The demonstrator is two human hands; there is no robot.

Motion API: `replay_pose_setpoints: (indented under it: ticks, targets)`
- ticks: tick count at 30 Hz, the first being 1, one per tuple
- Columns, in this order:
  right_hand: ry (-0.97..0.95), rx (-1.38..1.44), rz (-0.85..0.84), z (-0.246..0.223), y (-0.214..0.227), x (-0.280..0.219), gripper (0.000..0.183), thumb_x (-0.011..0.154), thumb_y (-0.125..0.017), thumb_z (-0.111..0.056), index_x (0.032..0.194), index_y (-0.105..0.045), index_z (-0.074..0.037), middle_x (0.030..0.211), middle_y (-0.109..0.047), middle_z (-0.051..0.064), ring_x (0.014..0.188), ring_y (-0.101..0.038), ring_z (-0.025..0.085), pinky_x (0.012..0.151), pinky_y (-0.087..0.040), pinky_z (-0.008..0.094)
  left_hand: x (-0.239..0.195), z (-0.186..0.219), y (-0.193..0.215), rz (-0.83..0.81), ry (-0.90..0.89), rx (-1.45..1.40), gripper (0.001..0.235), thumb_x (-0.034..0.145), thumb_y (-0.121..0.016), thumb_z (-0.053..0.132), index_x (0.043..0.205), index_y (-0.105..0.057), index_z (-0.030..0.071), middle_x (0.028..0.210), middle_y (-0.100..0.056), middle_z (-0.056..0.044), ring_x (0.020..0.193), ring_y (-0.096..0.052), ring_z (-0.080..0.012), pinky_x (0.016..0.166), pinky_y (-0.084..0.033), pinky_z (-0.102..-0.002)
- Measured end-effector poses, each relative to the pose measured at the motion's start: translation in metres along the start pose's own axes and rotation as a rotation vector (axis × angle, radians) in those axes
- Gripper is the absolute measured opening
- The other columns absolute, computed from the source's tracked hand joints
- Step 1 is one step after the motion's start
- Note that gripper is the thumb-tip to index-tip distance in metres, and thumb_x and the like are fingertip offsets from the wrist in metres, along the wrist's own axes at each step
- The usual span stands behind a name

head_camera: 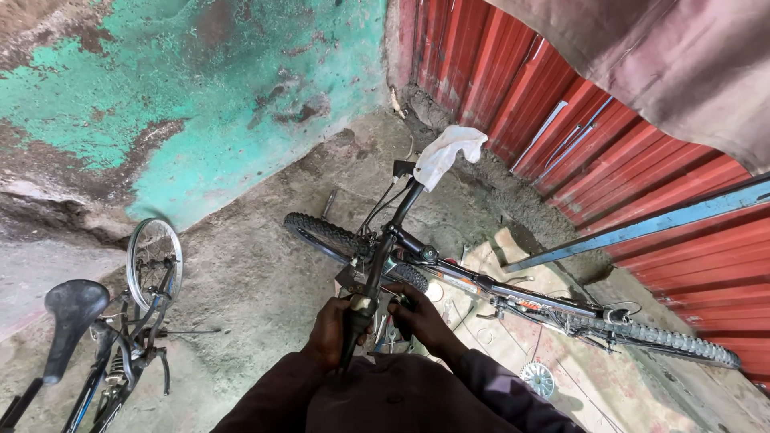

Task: The person uses a multi-tool to tighten a bolt on the bicycle handlebar stem. They then use a white cloth to wipe the handlebar area and the stem.

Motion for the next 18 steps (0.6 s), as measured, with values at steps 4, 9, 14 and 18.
replay_pose_setpoints:
  ticks: [4,9,14,18]
  targets:
    - [-0.057,-0.077,0.029,0.004,0.001,-0.006,0.029,0.097,-0.068,-0.018,0.124,-0.065,-0.009,0.057,-0.047,0.004,0.045,-0.046,0.013,0.043,-0.040,0.026,-0.013,-0.002,-0.003,0.031,-0.055,0.070,0.032,0.091,-0.046,0.023,0.102,-0.065,-0.001,0.072,-0.063,-0.019,0.060,-0.061,-0.0293,0.045,-0.037,-0.035]
    - [-0.061,-0.054,0.070,0.008,0.005,-0.008,0.033,0.093,-0.072,-0.016,0.126,-0.067,-0.009,0.068,-0.053,0.003,0.050,-0.050,0.012,0.044,-0.042,0.025,-0.006,-0.021,0.030,0.062,0.049,0.028,0.036,0.093,-0.040,0.013,0.115,-0.063,-0.003,0.075,-0.064,-0.029,0.059,-0.059,-0.0378,0.053,-0.047,-0.043]
    - [-0.071,-0.080,0.071,0.003,0.004,-0.008,0.030,0.095,-0.071,-0.012,0.124,-0.066,-0.008,0.060,-0.045,0.000,0.048,-0.040,0.009,0.043,-0.031,0.024,0.037,-0.002,0.107,-0.293,-0.454,1.731,0.034,0.101,-0.050,0.032,0.121,-0.065,0.008,0.120,-0.064,-0.018,0.111,-0.060,-0.0335,0.094,-0.047,-0.041]
    - [-0.097,-0.072,0.037,0.005,0.000,-0.013,0.027,0.098,-0.067,-0.009,0.124,-0.066,-0.008,0.058,-0.039,0.000,0.046,-0.037,0.009,0.040,-0.030,0.024,-0.053,0.127,-0.006,0.189,-0.373,1.623,0.063,0.102,-0.037,0.051,0.062,-0.060,0.008,0.061,-0.064,-0.014,0.058,-0.062,-0.0309,0.063,-0.043,-0.048]
Point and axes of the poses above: each hand's wrist, its own x-axis towards the middle knuckle, its own y-axis out of the back of the hand, z = x × y, the point moved 7 cm from there along x, towards the middle knuckle
